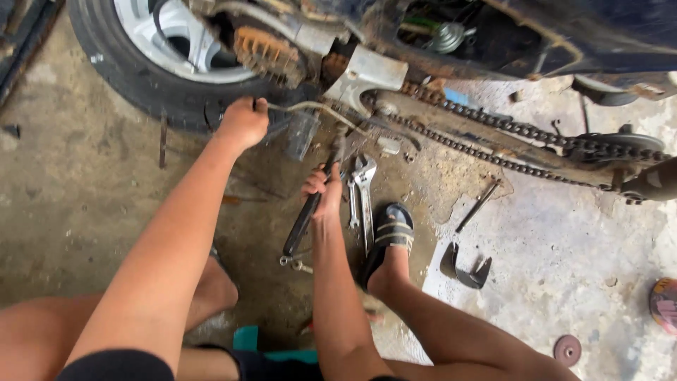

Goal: The person is working on the rear wheel and chain area of a motorcycle. They use a hammer to tap on the brake pedal and a wrench to adjust components near the chain and sprocket.

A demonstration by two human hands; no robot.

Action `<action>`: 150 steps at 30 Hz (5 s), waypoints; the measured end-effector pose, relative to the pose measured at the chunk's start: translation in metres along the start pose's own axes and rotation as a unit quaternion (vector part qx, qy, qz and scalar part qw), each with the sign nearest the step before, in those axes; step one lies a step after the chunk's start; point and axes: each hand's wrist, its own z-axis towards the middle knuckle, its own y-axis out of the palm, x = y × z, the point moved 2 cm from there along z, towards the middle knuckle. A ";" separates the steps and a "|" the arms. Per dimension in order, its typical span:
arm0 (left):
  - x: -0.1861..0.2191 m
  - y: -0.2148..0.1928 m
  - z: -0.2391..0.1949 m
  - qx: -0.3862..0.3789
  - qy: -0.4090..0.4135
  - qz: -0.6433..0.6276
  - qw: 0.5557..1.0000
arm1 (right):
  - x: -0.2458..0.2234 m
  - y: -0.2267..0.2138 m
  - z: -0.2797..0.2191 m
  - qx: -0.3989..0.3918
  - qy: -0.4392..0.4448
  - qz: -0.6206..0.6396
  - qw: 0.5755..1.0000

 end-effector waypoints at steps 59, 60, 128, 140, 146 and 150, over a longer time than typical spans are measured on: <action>-0.032 0.026 0.049 -0.068 -0.010 -0.380 0.923 | -0.002 0.003 0.009 0.082 -0.003 -0.220 0.972; -0.033 0.030 0.050 -0.066 -0.023 -0.387 0.920 | 0.000 0.000 0.006 0.073 0.009 -0.225 0.972; -0.019 0.028 0.071 0.032 0.358 0.099 0.928 | -0.024 -0.017 0.049 0.173 0.020 -0.234 0.957; -0.014 0.029 0.070 0.041 0.363 0.097 0.926 | -0.018 -0.011 0.034 0.079 0.088 -0.227 0.967; -0.016 0.028 0.071 0.041 0.352 0.096 0.930 | -0.024 -0.028 0.047 0.066 0.144 -0.156 0.975; -0.013 0.023 0.074 0.019 0.344 0.145 0.928 | -0.024 -0.042 0.059 -0.002 0.211 -0.038 0.977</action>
